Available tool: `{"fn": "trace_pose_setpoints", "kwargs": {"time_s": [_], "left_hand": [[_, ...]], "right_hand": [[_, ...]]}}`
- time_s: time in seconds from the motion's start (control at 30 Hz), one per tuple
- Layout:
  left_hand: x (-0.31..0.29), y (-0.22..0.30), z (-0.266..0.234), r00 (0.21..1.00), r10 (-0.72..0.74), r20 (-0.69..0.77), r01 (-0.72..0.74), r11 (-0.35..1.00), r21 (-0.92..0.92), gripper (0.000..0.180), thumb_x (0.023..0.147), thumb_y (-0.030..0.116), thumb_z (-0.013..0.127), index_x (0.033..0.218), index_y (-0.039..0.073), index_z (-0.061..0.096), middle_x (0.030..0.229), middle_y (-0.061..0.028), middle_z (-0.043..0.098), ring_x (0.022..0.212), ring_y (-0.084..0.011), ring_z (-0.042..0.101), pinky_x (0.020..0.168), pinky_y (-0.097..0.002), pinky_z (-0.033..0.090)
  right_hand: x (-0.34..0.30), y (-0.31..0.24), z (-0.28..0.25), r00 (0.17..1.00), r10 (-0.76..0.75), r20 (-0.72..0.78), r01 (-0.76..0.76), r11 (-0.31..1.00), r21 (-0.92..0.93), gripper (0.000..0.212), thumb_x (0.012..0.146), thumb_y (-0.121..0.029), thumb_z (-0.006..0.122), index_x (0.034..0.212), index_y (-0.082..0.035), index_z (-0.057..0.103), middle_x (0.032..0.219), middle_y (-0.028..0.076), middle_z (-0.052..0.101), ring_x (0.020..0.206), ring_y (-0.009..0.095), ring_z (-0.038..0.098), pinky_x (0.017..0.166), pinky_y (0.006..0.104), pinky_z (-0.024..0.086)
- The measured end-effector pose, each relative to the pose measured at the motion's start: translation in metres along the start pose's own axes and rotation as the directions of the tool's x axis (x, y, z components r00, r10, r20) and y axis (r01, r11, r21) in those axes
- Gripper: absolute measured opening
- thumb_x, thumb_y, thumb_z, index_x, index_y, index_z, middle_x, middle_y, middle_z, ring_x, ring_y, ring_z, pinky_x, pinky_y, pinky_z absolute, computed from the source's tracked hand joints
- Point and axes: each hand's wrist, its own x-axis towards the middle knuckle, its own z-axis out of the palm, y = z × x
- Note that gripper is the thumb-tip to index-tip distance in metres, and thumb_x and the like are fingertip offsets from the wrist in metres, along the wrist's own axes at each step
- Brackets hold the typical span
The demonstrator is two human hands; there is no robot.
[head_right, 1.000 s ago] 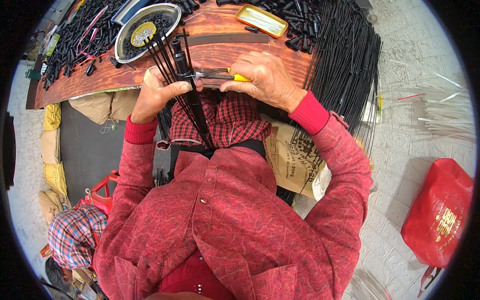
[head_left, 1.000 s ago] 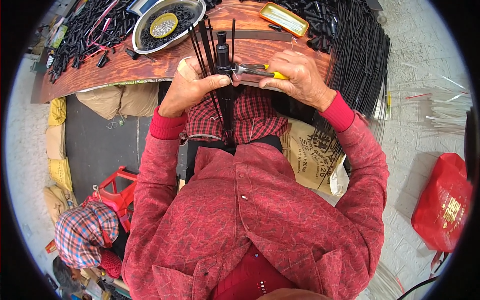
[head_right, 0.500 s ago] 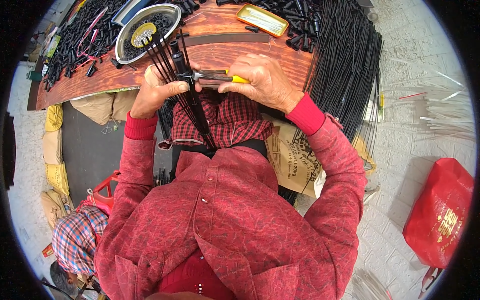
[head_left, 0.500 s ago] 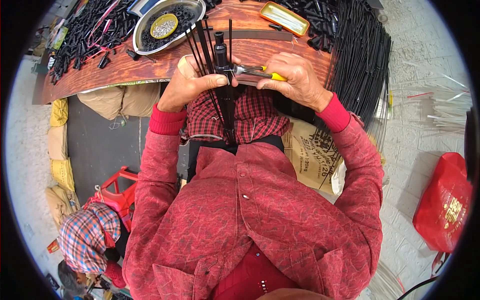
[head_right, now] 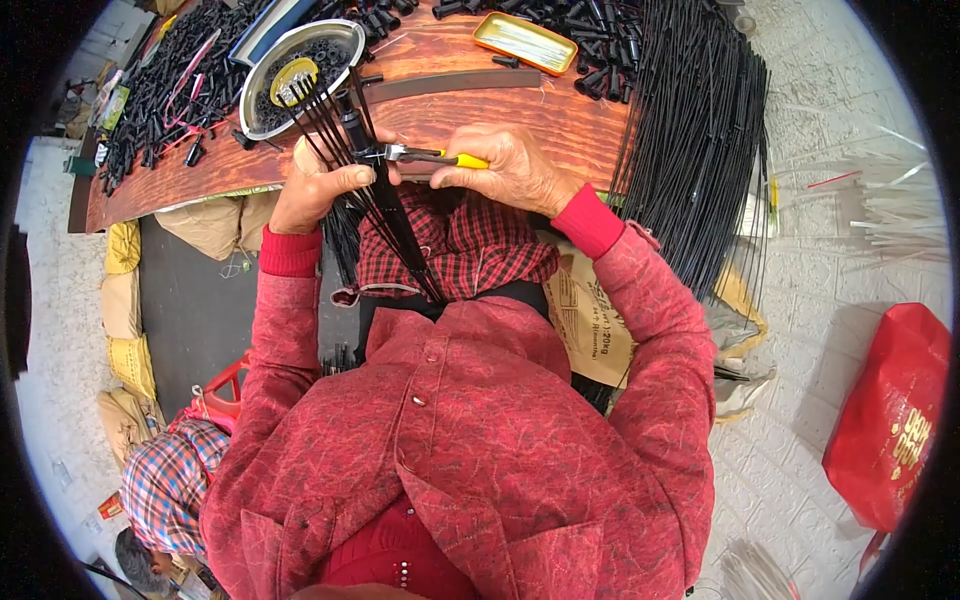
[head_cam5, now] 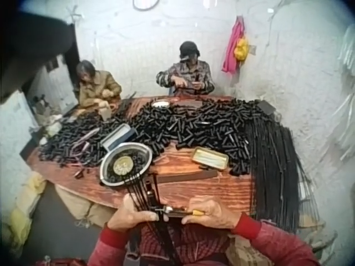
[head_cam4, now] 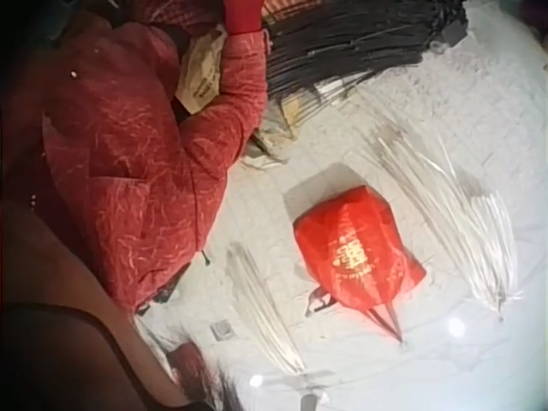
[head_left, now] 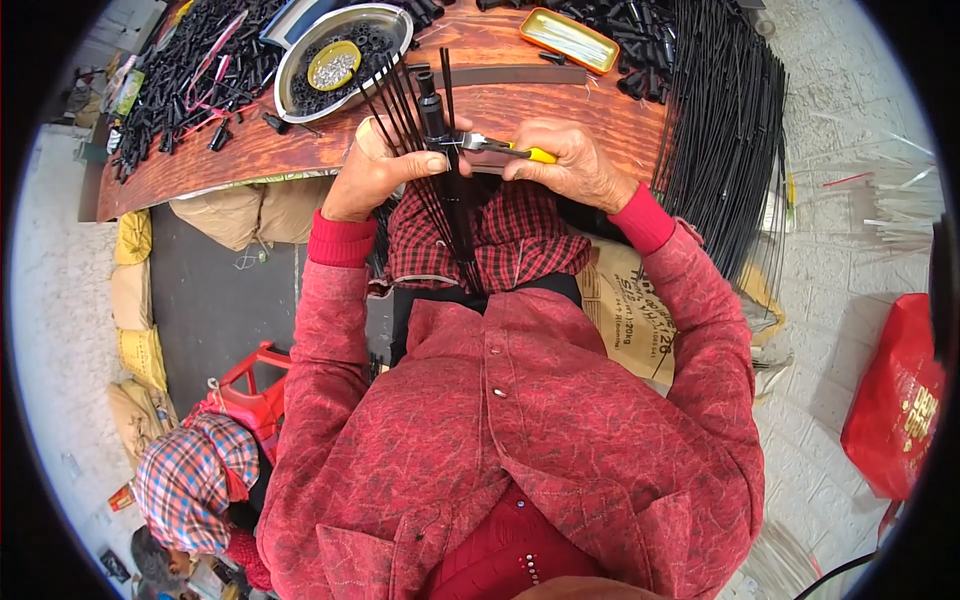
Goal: Assembling bundles of wire items by attaching caps and trimming the ends with wire cutters at a workbench.
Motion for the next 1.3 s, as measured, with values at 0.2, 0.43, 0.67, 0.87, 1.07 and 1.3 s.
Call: {"fn": "trace_pose_setpoints", "kwargs": {"time_s": [0.2,0.43,0.67,0.87,1.07,1.3], "left_hand": [[-0.002,-0.001,0.002,0.988,-0.045,-0.146,0.056,0.996,0.070,0.049,0.081,0.016,0.073,0.124,-0.005,0.059,0.093,-0.0133,0.072,0.086,-0.0192,0.069,0.082,-0.0319,0.055],[-0.005,0.000,0.009,0.977,-0.051,-0.208,0.049,0.999,-0.013,0.054,0.083,0.012,0.072,0.131,-0.005,0.054,0.108,-0.0171,0.070,0.094,-0.0225,0.070,0.086,-0.0347,0.057],[-0.008,-0.003,0.010,0.977,-0.064,-0.203,0.058,0.998,-0.036,0.054,0.083,0.013,0.073,0.130,-0.005,0.053,0.109,-0.0181,0.070,0.096,-0.0241,0.070,0.088,-0.0360,0.056],[-0.014,-0.014,0.003,0.974,-0.029,-0.225,0.032,0.999,0.010,0.041,0.084,0.009,0.072,0.121,-0.003,0.059,0.106,-0.0128,0.070,0.096,-0.0191,0.067,0.088,-0.0328,0.053],[-0.020,-0.011,0.009,0.955,0.012,-0.297,-0.003,1.000,0.031,0.036,0.081,0.003,0.075,0.115,0.001,0.066,0.103,-0.0047,0.070,0.093,-0.0127,0.063,0.085,-0.0290,0.051],[-0.025,-0.009,0.010,0.956,0.008,-0.295,-0.006,1.000,0.006,0.040,0.080,0.001,0.075,0.118,-0.001,0.065,0.106,-0.0076,0.070,0.095,-0.0147,0.065,0.087,-0.0290,0.052]], "right_hand": [[0.006,-0.017,-0.004,0.993,-0.055,-0.105,0.014,0.933,-0.359,0.028,0.082,-0.030,0.074,0.081,-0.004,0.063,0.077,0.007,0.060,0.074,0.027,0.059,0.064,0.0388,0.045],[-0.018,0.020,-0.010,0.941,0.117,-0.316,-0.311,0.667,-0.678,0.029,0.081,-0.037,0.073,0.082,-0.009,0.067,0.079,0.005,0.060,0.075,0.026,0.059,0.065,0.0402,0.045],[-0.026,0.036,-0.011,0.918,0.013,-0.397,-0.349,0.503,-0.791,0.027,0.079,-0.035,0.075,0.090,-0.012,0.067,0.091,0.005,0.061,0.086,0.025,0.058,0.076,0.0394,0.045],[0.019,-0.040,0.024,0.926,0.222,-0.304,-0.249,0.967,-0.052,0.017,0.088,-0.014,0.067,0.100,-0.001,0.064,0.097,0.010,0.064,0.087,0.023,0.067,0.071,0.0337,0.056],[0.051,-0.056,0.029,0.893,0.077,-0.443,-0.079,0.997,0.014,0.025,0.085,-0.018,0.073,0.103,-0.001,0.068,0.091,0.010,0.064,0.081,0.021,0.066,0.073,0.0319,0.054],[0.064,-0.051,0.033,0.870,0.043,-0.490,-0.038,0.999,0.020,0.017,0.087,-0.017,0.072,0.092,-0.001,0.068,0.076,0.004,0.061,0.071,0.012,0.059,0.063,0.0275,0.047]]}}
